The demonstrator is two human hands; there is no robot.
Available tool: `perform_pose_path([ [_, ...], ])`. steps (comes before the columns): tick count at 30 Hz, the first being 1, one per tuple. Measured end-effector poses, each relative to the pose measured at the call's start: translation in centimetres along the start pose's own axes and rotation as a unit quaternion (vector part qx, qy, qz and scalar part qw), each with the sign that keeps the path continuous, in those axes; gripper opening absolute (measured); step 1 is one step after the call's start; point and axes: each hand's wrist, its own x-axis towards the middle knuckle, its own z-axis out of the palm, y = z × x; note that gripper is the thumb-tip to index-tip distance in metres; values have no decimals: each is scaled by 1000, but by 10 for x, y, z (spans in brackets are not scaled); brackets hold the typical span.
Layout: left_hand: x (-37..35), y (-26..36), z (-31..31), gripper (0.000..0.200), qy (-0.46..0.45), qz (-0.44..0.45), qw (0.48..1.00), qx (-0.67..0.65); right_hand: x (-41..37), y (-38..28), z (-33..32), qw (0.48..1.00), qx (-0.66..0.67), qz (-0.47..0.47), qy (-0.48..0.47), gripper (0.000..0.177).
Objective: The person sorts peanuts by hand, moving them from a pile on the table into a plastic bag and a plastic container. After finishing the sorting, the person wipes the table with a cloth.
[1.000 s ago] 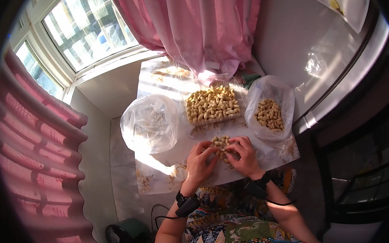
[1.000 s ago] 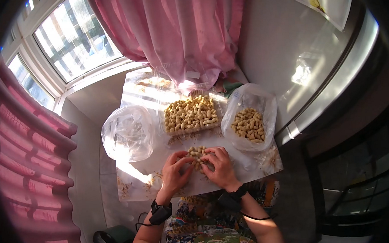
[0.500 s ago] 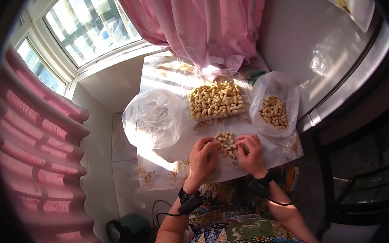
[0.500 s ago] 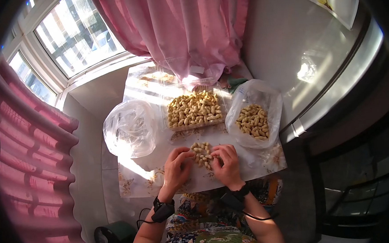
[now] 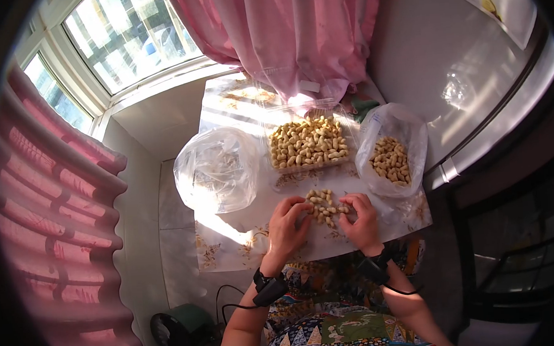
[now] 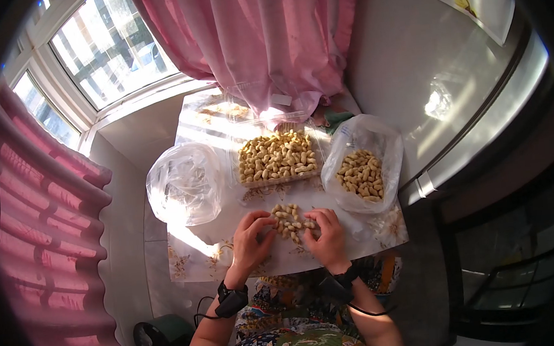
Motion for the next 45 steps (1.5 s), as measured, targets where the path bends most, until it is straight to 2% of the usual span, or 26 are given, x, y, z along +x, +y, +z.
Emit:
perform_pose_path([
  [2,0,1,0,26,-2,0,1000,-2,-2,1,2,999,-36,-8,-8,31],
  [8,2,3,-1,24,11,26,999,16,-3,-3,2,1000,9,24,7,24],
  [11,3,5,-3,26,-1,19,1000,-3,-2,-6,1,999,11,-28,27,25],
  [14,2,8,-3,26,-8,21,1000,-17,-4,-35,9,997,47,-63,-14,33],
  [17,0,-1,-2,25,-10,37,999,-27,-10,-35,23,993,69,-93,-38,35],
  [20,-2,-13,1,22,-7,38,998,-49,-16,-33,29,993,80,-74,-49,35],
  [27,-1,-8,2,15,-28,40,999,-12,-16,-33,27,997,44,-63,-31,28],
  [31,-1,-8,1,15,-22,48,999,1,-17,-28,29,996,36,-70,-33,29],
  [33,-1,-11,2,15,-21,53,998,1,-16,-25,29,994,23,-102,-43,29],
  [37,0,-4,0,16,-16,51,999,-6,-11,-28,20,993,50,-93,-48,27],
  [40,0,0,-2,18,-13,30,999,-18,5,-30,-6,995,-3,-94,43,22],
  [44,0,4,-4,18,-19,13,999,-23,37,-2,-49,982,-56,-86,160,19],
  [45,1,4,-4,18,-18,11,999,-25,45,6,-58,982,-57,-87,160,19],
])
